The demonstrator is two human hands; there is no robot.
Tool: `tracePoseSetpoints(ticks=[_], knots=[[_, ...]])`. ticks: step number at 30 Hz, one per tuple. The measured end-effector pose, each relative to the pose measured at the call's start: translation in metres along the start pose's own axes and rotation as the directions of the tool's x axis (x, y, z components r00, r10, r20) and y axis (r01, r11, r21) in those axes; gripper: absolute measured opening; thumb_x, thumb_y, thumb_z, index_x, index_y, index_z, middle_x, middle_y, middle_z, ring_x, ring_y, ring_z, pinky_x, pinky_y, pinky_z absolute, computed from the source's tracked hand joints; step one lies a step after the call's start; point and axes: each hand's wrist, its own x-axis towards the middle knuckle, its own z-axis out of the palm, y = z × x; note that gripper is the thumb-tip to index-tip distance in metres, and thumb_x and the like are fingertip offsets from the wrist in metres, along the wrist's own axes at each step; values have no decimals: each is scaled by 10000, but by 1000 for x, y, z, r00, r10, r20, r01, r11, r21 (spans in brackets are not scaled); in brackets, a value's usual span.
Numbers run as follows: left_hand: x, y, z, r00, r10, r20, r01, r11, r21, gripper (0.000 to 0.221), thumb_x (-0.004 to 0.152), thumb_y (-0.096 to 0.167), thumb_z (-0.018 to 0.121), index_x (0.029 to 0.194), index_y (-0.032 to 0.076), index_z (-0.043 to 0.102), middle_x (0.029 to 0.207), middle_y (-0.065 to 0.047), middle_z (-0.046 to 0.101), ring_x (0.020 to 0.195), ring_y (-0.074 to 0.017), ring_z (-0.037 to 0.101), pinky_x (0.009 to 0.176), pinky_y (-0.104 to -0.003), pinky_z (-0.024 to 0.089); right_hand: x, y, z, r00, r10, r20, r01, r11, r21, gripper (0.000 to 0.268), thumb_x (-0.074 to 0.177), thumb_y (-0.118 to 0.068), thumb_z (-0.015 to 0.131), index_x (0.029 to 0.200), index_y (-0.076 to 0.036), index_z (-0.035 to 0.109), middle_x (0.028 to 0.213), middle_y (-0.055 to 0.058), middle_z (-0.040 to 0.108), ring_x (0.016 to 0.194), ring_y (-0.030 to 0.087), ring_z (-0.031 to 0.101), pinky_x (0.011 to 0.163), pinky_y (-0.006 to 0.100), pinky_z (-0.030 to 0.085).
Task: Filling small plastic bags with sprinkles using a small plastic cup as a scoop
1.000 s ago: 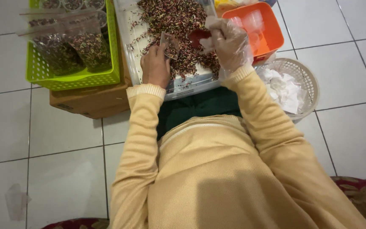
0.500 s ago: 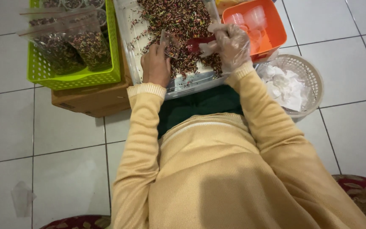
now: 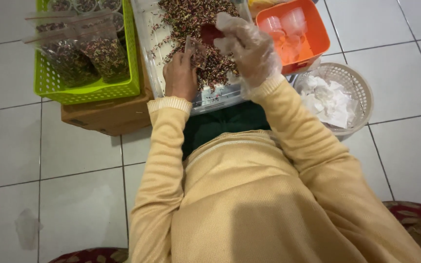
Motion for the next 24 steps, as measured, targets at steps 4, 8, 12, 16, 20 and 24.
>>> tracePoseSetpoints(ticks=[4,8,12,16,20,24], knots=[[-1,1,-1,1000,10,-3,-10,999,-36,554,865,43,745,1373,94,528,1210,-163,583,1038,-364,624,961,-551,439,-6,24,-9,998,1,-63,0,1000,16,221,956,171,485,951,11,637,748,139,749,579,187,762,444,219,607],[1,5,-4,1000,-26,2,26,999,-32,528,887,71,764,1370,78,552,1192,-139,619,1018,-294,639,999,-536,459,-31,54,-8,996,63,-70,-69,993,-91,211,996,95,564,846,-22,656,633,49,645,533,114,625,432,230,491],[1,-3,5,1000,12,-6,-12,1000,1,532,882,74,759,1367,70,540,1222,-155,591,1048,-325,625,983,-542,458,-49,58,-13,987,159,15,-154,972,-176,171,1026,52,600,900,-9,699,728,81,739,565,87,698,424,176,538],[3,-2,2,999,17,-27,-17,1000,4,540,864,42,766,1365,68,566,1204,-145,598,1015,-330,631,951,-531,455,-50,53,-5,879,477,3,-475,874,102,193,1044,-88,618,863,-69,682,775,52,755,633,85,748,436,169,532],[10,-10,5,999,26,-26,-26,1000,-11,437,872,-30,680,1294,65,618,1168,-139,609,981,-310,617,900,-497,460,-40,45,-15,871,487,60,-491,869,63,304,1033,-39,466,733,-59,510,629,79,703,566,166,786,294,175,460],[22,-15,8,994,53,-95,-53,999,-1,336,890,-47,684,1201,77,658,1071,-104,632,891,-287,616,857,-453,475,-27,54,-25,924,381,28,-374,890,260,171,1090,-31,567,950,-23,664,700,80,695,672,177,802,395,170,519]])
